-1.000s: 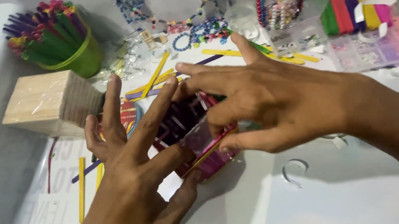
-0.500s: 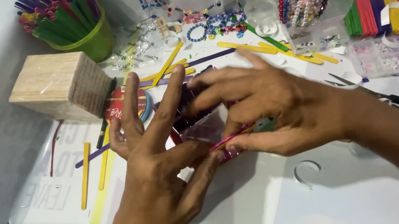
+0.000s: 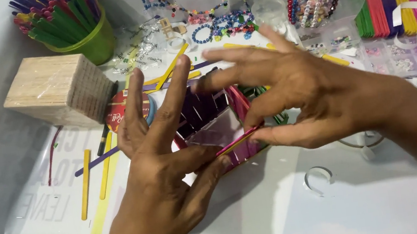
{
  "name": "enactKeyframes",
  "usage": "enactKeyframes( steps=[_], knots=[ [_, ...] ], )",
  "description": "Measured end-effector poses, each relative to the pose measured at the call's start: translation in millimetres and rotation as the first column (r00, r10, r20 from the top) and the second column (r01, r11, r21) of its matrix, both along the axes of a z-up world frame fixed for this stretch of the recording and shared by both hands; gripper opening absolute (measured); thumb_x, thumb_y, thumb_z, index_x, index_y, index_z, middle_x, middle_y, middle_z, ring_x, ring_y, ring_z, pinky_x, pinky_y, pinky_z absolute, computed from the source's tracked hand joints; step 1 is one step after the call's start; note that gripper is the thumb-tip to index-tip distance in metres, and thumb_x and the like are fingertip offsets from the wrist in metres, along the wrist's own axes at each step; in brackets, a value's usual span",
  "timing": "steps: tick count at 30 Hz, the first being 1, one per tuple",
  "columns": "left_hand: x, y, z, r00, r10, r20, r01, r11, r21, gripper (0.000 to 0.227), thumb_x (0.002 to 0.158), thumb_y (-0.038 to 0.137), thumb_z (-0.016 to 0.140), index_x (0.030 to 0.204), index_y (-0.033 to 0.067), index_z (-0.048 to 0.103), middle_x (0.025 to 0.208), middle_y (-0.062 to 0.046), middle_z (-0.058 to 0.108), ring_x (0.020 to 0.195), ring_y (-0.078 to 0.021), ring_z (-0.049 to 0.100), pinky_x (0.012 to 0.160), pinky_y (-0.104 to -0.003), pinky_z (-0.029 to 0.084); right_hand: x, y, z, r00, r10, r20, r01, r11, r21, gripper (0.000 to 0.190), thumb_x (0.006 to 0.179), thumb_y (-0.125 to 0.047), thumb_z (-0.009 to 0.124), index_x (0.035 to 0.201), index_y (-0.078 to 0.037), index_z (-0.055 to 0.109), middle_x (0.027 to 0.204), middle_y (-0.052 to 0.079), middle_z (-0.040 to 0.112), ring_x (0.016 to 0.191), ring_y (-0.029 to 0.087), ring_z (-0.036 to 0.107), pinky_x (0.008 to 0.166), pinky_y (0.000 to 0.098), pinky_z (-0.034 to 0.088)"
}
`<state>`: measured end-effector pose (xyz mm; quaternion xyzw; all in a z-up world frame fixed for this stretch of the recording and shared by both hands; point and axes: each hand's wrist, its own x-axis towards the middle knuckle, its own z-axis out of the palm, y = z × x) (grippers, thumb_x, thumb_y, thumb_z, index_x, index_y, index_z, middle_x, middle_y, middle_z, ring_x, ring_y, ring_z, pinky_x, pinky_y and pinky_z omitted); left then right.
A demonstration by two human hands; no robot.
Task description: Assembling a decorative box or container by gluing or taping colored popsicle sticks to a frame.
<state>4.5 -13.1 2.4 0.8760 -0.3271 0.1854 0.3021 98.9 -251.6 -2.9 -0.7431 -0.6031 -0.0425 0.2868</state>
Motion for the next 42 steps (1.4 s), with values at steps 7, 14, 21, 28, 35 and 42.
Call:
enactKeyframes(
  steps=[7, 14, 21, 28, 35, 42],
  knots=[
    [-4.8, 11.2, -18.4, 0.988, 0.151, 0.023, -0.152, 0.986, 0.074, 0.068, 0.078, 0.057, 0.084, 0.133, 0.0214, 0.066, 0.17, -0.018, 0.021, 0.163, -0.0478, 0.012, 0.128, -0.066, 0.016, 1.4, -10.5, 9.8, 0.988, -0.028, -0.152, 0.036, 0.998, 0.047, 0.07, 0.063, -0.029, 0.101, 0.126, -0.022, 0.072, 0.166, 0.018, 0.04, 0.157, 0.037, 0.04, 0.119, 0.076, 0.013],
    [7.6, 20.4, -50.9, 0.91, 0.147, -0.387, -0.286, 0.899, -0.331, 0.132, 0.061, 0.037, 0.09, 0.161, 0.0094, 0.008, 0.173, -0.018, 0.008, 0.159, -0.0468, 0.023, 0.12, -0.053, 0.037, 34.2, -26.0, -8.6, 0.852, -0.02, -0.522, 0.121, 0.98, 0.159, 0.081, 0.069, -0.021, 0.081, 0.143, -0.005, 0.05, 0.168, 0.024, 0.032, 0.161, 0.037, 0.028, 0.131, 0.0513, 0.026],
    [28.2, 44.6, -56.7, 0.841, -0.28, -0.464, -0.037, 0.825, -0.564, 0.127, 0.07, 0.015, 0.087, 0.162, 0.01, -0.001, 0.16, -0.021, 0.035, 0.148, -0.0296, 0.042, 0.123, -0.041, 0.037, 48.2, -16.3, -43.5, 0.661, -0.065, -0.748, 0.12, 0.993, 0.02, 0.106, 0.067, -0.062, 0.071, 0.153, -0.008, 0.04, 0.161, 0.016, 0.045, 0.151, 0.035, 0.042, 0.122, 0.0507, 0.029],
    [45.6, 82.3, -48.5, 0.888, -0.188, -0.419, -0.003, 0.91, -0.415, 0.117, 0.075, 0.012, 0.082, 0.161, 0.0179, 0.003, 0.172, -0.029, 0.018, 0.157, -0.0431, 0.03, 0.128, -0.05, 0.028, 45.5, -14.6, -40.3, 0.446, -0.234, -0.864, 0.341, 0.937, -0.077, 0.082, 0.073, -0.037, 0.072, 0.147, -0.005, 0.056, 0.124, 0.011, 0.072, 0.077, 0.02, 0.073, 0.082, 0.035, 0.059],
    [42.6, 73.5, -59.0, 0.89, 0.011, -0.456, -0.227, 0.879, -0.42, 0.101, 0.087, 0.016, 0.075, 0.161, 0.0202, 0.006, 0.171, -0.025, 0.023, 0.145, -0.0402, 0.05, 0.118, -0.046, 0.041, 43.8, -11.5, -45.0, 0.407, -0.225, -0.885, 0.166, 0.971, -0.171, 0.09, 0.066, -0.052, 0.071, 0.141, -0.002, 0.062, 0.119, 0.012, 0.078, 0.09, 0.026, 0.081, 0.095, 0.0419, 0.061],
    [20.1, 59.5, -47.5, 0.864, -0.131, -0.486, -0.153, 0.851, -0.502, 0.104, 0.08, 0.042, 0.065, 0.161, 0.0251, 0.001, 0.174, -0.023, 0.009, 0.159, -0.0464, 0.025, 0.116, -0.064, 0.037, 30.9, 8.4, -26.5, 0.325, -0.481, -0.814, 0.396, 0.851, -0.345, 0.057, 0.08, -0.002, 0.071, 0.136, -0.009, 0.067, 0.124, 0.008, 0.077, 0.105, 0.02, 0.078, 0.092, 0.0314, 0.067]
  ],
)
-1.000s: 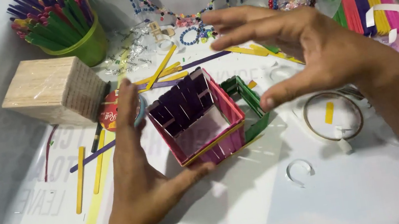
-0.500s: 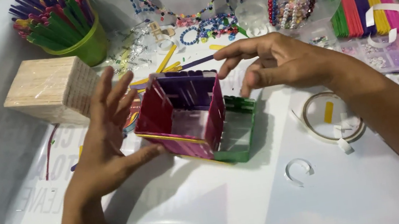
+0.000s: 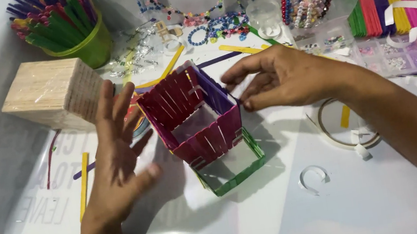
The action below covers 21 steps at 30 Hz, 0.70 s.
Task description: Assembling a decorative box or container by gluing or taping colored popsicle sticks to a frame.
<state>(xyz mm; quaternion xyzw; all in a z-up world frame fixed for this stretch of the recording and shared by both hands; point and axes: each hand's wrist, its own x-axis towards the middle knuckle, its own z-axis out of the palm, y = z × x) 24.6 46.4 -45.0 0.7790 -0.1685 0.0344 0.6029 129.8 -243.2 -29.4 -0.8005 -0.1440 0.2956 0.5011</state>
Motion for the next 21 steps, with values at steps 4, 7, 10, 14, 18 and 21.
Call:
enactKeyframes(
  steps=[4, 7, 10, 14, 18, 21],
  knots=[
    [1.9, -14.8, -3.4, 0.999, -0.027, -0.02, 0.027, 1.0, 0.0, 0.126, 0.072, 0.03, 0.085, 0.16, 0.0272, -0.004, 0.173, -0.026, 0.015, 0.153, -0.0396, 0.041, 0.109, -0.051, 0.054, 0.1, -0.1, -8.0, 0.977, 0.15, 0.153, -0.155, 0.988, 0.023, 0.091, 0.068, -0.011, 0.083, 0.152, -0.02, 0.05, 0.15, -0.002, 0.064, 0.133, 0.017, 0.066, 0.111, 0.036, 0.05],
    [11.1, -17.8, 0.1, 0.992, -0.126, -0.024, 0.125, 0.991, -0.036, 0.116, 0.08, 0.025, 0.078, 0.161, 0.0246, -0.006, 0.17, -0.022, 0.024, 0.146, -0.0351, 0.049, 0.1, -0.044, 0.06, -6.5, 0.7, 6.2, 0.993, 0.105, 0.058, -0.106, 0.994, 0.015, 0.066, 0.07, -0.008, 0.08, 0.133, -0.018, 0.066, 0.131, -0.001, 0.074, 0.114, 0.016, 0.074, 0.088, 0.0325, 0.062],
    [28.9, -5.8, -7.1, 0.931, -0.363, 0.046, 0.366, 0.923, -0.117, 0.106, 0.087, 0.015, 0.071, 0.162, 0.0174, -0.004, 0.175, -0.027, 0.011, 0.161, -0.0357, 0.023, 0.12, -0.048, 0.043, -2.5, -0.9, 2.6, 0.992, 0.033, 0.126, -0.038, 0.998, 0.04, 0.079, 0.069, -0.01, 0.081, 0.143, -0.018, 0.056, 0.147, 0.0, 0.064, 0.131, 0.021, 0.068, 0.097, 0.0348, 0.064],
    [45.0, 0.5, -8.0, 0.916, -0.402, -0.02, 0.397, 0.91, -0.121, 0.107, 0.086, 0.013, 0.07, 0.163, 0.0185, -0.005, 0.17, -0.025, 0.019, 0.153, -0.035, 0.035, 0.114, -0.047, 0.049, 6.4, -6.5, -12.6, 0.994, 0.037, 0.106, -0.051, 0.99, 0.131, 0.104, 0.062, -0.015, 0.088, 0.154, -0.016, 0.042, 0.161, 0.006, 0.048, 0.148, 0.038, 0.046, 0.113, 0.0505, 0.048],
    [51.2, 2.6, -8.0, 0.931, -0.366, -0.017, 0.363, 0.928, -0.088, 0.103, 0.085, 0.022, 0.069, 0.163, 0.0137, 0.003, 0.173, -0.021, 0.016, 0.158, -0.0331, 0.027, 0.12, -0.048, 0.041, 10.2, -5.6, -14.9, 0.992, -0.026, 0.122, 0.006, 0.986, 0.167, 0.091, 0.062, -0.019, 0.087, 0.146, -0.019, 0.05, 0.154, 0.004, 0.056, 0.139, 0.028, 0.059, 0.108, 0.0427, 0.052],
    [51.9, 1.6, -9.1, 0.934, -0.358, -0.022, 0.354, 0.93, -0.099, 0.102, 0.084, 0.019, 0.069, 0.164, 0.0128, 0.005, 0.172, -0.021, 0.02, 0.156, -0.0332, 0.032, 0.118, -0.047, 0.043, 14.3, -5.1, -25.8, 0.99, -0.028, 0.139, -0.002, 0.978, 0.208, 0.091, 0.066, -0.019, 0.085, 0.149, -0.019, 0.047, 0.156, 0.004, 0.054, 0.145, 0.032, 0.054, 0.114, 0.0463, 0.045]
  ],
)
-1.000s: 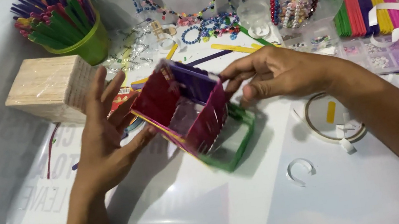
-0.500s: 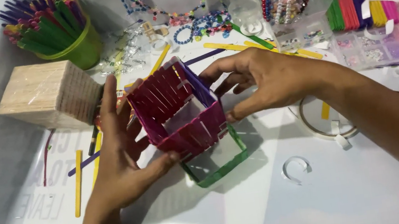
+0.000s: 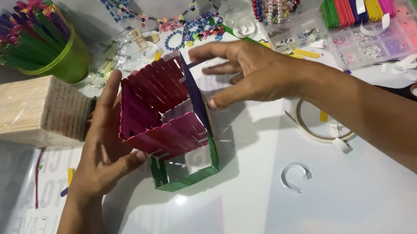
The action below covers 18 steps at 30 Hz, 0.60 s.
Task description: Assembling a decorative box or container by gluing or taping colored popsicle sticks to a frame.
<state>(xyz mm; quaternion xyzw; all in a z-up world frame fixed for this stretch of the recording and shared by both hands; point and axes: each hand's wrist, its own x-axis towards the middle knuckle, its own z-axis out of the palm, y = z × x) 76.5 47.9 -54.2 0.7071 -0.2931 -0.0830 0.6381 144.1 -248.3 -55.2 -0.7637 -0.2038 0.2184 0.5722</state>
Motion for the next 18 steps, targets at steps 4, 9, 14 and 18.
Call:
enactKeyframes(
  steps=[4, 9, 14, 18],
  knots=[
    [4.3, 5.0, -9.7, 1.0, -0.005, 0.014, 0.006, 0.997, -0.08, 0.102, 0.087, 0.015, 0.07, 0.165, 0.0177, 0.004, 0.176, -0.02, 0.014, 0.16, -0.0314, 0.028, 0.117, -0.044, 0.044, -1.5, 1.3, -0.4, 0.998, 0.042, -0.048, -0.041, 0.999, 0.017, 0.078, 0.069, -0.009, 0.084, 0.142, -0.017, 0.058, 0.129, 0.004, 0.068, 0.117, 0.018, 0.068, 0.09, 0.0322, 0.061],
    [2.8, 5.8, -15.5, 0.995, 0.103, -0.002, -0.103, 0.993, -0.05, 0.089, 0.093, 0.011, 0.066, 0.163, 0.0185, 0.013, 0.175, -0.018, 0.019, 0.136, -0.025, 0.047, 0.105, -0.039, 0.051, -8.5, -0.3, 15.1, 0.995, 0.043, -0.093, -0.044, 0.999, -0.005, 0.051, 0.075, 0.002, 0.079, 0.125, -0.006, 0.069, 0.106, 0.008, 0.075, 0.094, 0.019, 0.076, 0.088, 0.0303, 0.066],
    [-2.8, 6.0, -17.3, 0.975, 0.204, 0.089, -0.2, 0.978, -0.058, 0.075, 0.097, -0.003, 0.061, 0.161, 0.0117, 0.024, 0.168, -0.022, 0.034, 0.122, -0.0232, 0.06, 0.108, -0.039, 0.054, -8.3, -3.9, 18.6, 0.991, 0.101, -0.084, -0.109, 0.99, -0.092, 0.035, 0.075, 0.007, 0.081, 0.108, -0.003, 0.079, 0.082, 0.007, 0.077, 0.074, 0.014, 0.069, 0.072, 0.0263, 0.057],
    [-37.6, -9.5, 20.5, 0.774, 0.388, 0.5, -0.522, 0.839, 0.157, 0.068, 0.091, 0.033, 0.066, 0.149, 0.0042, 0.043, 0.162, -0.022, 0.041, 0.151, -0.0378, 0.046, 0.115, -0.045, 0.054, -11.9, -5.5, 32.8, 0.998, 0.011, 0.054, 0.002, 0.97, -0.242, 0.051, 0.065, -0.002, 0.091, 0.114, -0.008, 0.077, 0.096, 0.005, 0.08, 0.084, 0.014, 0.076, 0.082, 0.0282, 0.061]
  ],
)
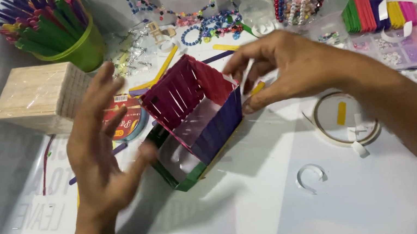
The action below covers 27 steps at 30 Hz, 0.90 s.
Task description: Assembling a decorative box or container by gluing or taping colored popsicle sticks to a frame.
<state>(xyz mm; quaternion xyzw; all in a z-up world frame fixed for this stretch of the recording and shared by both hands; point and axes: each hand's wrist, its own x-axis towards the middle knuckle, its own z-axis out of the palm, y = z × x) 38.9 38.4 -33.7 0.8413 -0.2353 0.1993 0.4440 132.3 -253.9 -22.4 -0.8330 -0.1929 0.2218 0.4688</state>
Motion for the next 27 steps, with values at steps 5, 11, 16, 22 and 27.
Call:
enactKeyframes(
  steps=[5, 11, 16, 22, 27],
  knots=[
    [-18.4, -21.9, 5.5, 0.985, -0.031, 0.168, -0.017, 0.961, 0.275, 0.064, 0.079, 0.038, 0.09, 0.13, 0.0083, 0.065, 0.165, -0.028, 0.029, 0.159, -0.0448, 0.037, 0.131, -0.054, 0.037, -3.1, -13.0, 12.7, 0.73, 0.238, 0.641, -0.332, 0.943, 0.027, 0.074, 0.073, -0.005, 0.088, 0.14, -0.006, 0.059, 0.138, 0.015, 0.058, 0.135, 0.028, 0.055, 0.116, 0.0416, 0.041],
    [-6.7, -20.0, -2.3, 0.982, -0.141, 0.124, 0.122, 0.982, 0.144, 0.015, 0.092, 0.012, 0.075, 0.102, 0.003, 0.069, 0.162, -0.029, 0.03, 0.159, -0.053, 0.025, 0.127, -0.062, 0.043, -17.3, -4.1, 21.5, 0.527, 0.319, 0.787, -0.488, 0.872, -0.026, 0.015, 0.092, -0.002, 0.073, 0.107, -0.004, 0.073, 0.136, 0.023, 0.057, 0.126, 0.037, 0.064, 0.11, 0.0497, 0.048],
    [-1.8, -14.2, -0.5, 0.971, -0.166, 0.17, 0.127, 0.967, 0.22, 0.014, 0.095, 0.017, 0.074, 0.099, 0.0034, 0.071, 0.162, -0.028, 0.029, 0.159, -0.0568, 0.021, 0.132, -0.066, 0.032, -21.4, 1.0, 15.8, 0.564, 0.282, 0.776, -0.459, 0.888, 0.011, 0.011, 0.083, 0.0, 0.078, 0.089, -0.007, 0.074, 0.138, 0.02, 0.059, 0.138, 0.047, 0.059, 0.122, 0.0581, 0.039],
    [1.5, -15.2, -1.1, 0.963, -0.175, 0.204, 0.125, 0.964, 0.236, 0.013, 0.099, 0.013, 0.071, 0.092, 0.0021, 0.067, 0.163, -0.028, 0.03, 0.159, -0.0515, 0.024, 0.119, -0.058, 0.05, -19.2, -1.8, 22.8, 0.578, 0.306, 0.757, -0.473, 0.881, 0.005, 0.024, 0.077, -0.003, 0.086, 0.098, -0.002, 0.074, 0.14, 0.026, 0.059, 0.128, 0.039, 0.066, 0.111, 0.0496, 0.052],
    [5.1, -14.2, 2.3, 0.955, -0.177, 0.238, 0.119, 0.963, 0.242, 0.027, 0.093, 0.022, 0.078, 0.108, 0.0009, 0.07, 0.162, -0.029, 0.029, 0.158, -0.051, 0.029, 0.135, -0.061, 0.033, -13.2, -50.5, 35.2, 0.624, 0.053, 0.779, -0.156, 0.986, 0.058, 0.028, 0.095, -0.001, 0.083, 0.118, 0.006, 0.068, 0.136, 0.027, 0.063, 0.135, 0.037, 0.062, 0.126, 0.0471, 0.049]
  ],
)
